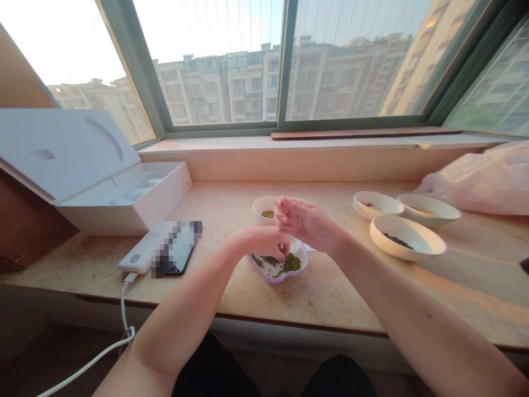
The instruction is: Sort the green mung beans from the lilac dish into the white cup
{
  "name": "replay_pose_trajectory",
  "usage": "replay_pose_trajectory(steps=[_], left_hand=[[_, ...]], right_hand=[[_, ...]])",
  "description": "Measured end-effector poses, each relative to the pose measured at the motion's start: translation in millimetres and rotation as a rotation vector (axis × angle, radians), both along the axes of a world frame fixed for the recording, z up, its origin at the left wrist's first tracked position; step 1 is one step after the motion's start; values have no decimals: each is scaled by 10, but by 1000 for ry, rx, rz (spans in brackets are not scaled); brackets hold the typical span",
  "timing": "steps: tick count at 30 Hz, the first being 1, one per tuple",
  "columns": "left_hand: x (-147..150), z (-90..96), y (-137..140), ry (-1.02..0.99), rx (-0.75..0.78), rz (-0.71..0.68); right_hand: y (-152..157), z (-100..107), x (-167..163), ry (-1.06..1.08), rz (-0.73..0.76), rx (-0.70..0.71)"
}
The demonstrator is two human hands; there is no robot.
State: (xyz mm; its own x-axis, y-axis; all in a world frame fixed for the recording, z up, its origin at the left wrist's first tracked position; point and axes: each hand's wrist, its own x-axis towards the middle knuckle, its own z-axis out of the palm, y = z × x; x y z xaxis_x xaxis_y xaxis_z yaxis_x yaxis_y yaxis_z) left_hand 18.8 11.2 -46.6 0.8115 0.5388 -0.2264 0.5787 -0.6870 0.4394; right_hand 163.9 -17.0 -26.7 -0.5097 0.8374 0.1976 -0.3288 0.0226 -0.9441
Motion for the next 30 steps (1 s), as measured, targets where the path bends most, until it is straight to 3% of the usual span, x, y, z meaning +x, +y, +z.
replay_pose_trajectory(steps=[3, 6, 9, 15, 20, 24, 30], left_hand=[[-1, 10, -26, -22, 38, 18], [-16, 51, -43, -10, 15, 54], [-43, 129, -35, -35, -38, 71], [-75, 238, 30, -143, -204, -48], [-89, 289, 11, -302, -464, -84], [-128, 373, -57, -550, -678, -83], [-168, 396, -83, -1017, -844, -34]], right_hand=[[110, -71, 3, -102, -301, 112], [211, -158, 46, -405, -637, 321], [265, -229, 102, -732, -804, 498], [318, -315, 147, -932, -855, 537], [327, -314, 141, -987, -899, 497], [258, -242, 122, -1015, -861, 471], [163, -219, 53, -1000, -694, 569]])
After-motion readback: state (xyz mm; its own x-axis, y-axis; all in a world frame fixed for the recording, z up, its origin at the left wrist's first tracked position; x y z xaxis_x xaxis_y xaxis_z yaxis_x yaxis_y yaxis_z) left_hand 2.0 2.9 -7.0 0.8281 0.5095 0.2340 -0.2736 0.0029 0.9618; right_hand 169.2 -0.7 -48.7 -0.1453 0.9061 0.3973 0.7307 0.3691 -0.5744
